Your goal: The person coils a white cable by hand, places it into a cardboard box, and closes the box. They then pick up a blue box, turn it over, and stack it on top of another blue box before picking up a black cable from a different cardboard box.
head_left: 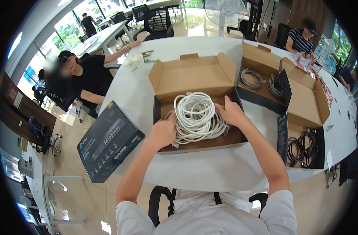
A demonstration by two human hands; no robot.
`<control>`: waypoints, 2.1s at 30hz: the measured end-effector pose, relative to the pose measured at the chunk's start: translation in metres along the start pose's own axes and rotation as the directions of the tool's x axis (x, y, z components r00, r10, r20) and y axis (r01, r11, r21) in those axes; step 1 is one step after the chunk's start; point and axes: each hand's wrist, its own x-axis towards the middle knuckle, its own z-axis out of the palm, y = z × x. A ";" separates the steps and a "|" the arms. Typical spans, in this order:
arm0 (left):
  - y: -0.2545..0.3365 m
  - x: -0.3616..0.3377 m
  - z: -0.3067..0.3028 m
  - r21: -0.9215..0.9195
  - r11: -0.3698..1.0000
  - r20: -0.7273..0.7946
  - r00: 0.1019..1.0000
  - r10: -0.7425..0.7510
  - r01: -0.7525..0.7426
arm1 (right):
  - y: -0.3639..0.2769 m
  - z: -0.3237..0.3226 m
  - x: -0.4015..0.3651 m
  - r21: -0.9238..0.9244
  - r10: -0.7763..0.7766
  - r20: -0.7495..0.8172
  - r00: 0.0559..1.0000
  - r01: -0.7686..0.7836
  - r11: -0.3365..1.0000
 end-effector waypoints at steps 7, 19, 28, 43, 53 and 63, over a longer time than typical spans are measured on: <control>0.004 0.002 -0.023 -0.152 0.986 -0.033 0.996 -0.077 0.071 | 0.016 -0.007 -0.009 0.094 -0.249 -0.077 0.965 0.255 0.962; -0.069 0.089 -0.039 -0.930 0.338 -0.086 0.808 -0.582 0.144 | 0.024 -0.056 0.085 0.758 0.178 -0.195 0.964 0.034 0.651; -0.061 0.073 -0.028 -0.992 0.085 -0.121 0.806 -0.580 -0.088 | 0.013 -0.042 0.070 0.796 0.168 -0.408 0.897 0.259 0.547; -0.093 0.008 -0.013 -0.971 -0.233 0.113 0.752 -0.649 -0.055 | 0.060 -0.044 -0.010 0.845 0.183 -0.288 0.940 0.160 0.510; -0.034 -0.047 -0.012 -0.980 -0.183 0.153 0.894 -0.421 0.081 | 0.064 -0.047 -0.041 0.948 0.238 0.088 0.967 -0.155 0.278; -0.026 -0.070 0.001 -0.993 -0.108 0.094 0.843 -0.530 0.042 | 0.057 -0.050 -0.108 0.912 0.042 0.098 0.994 -0.107 0.395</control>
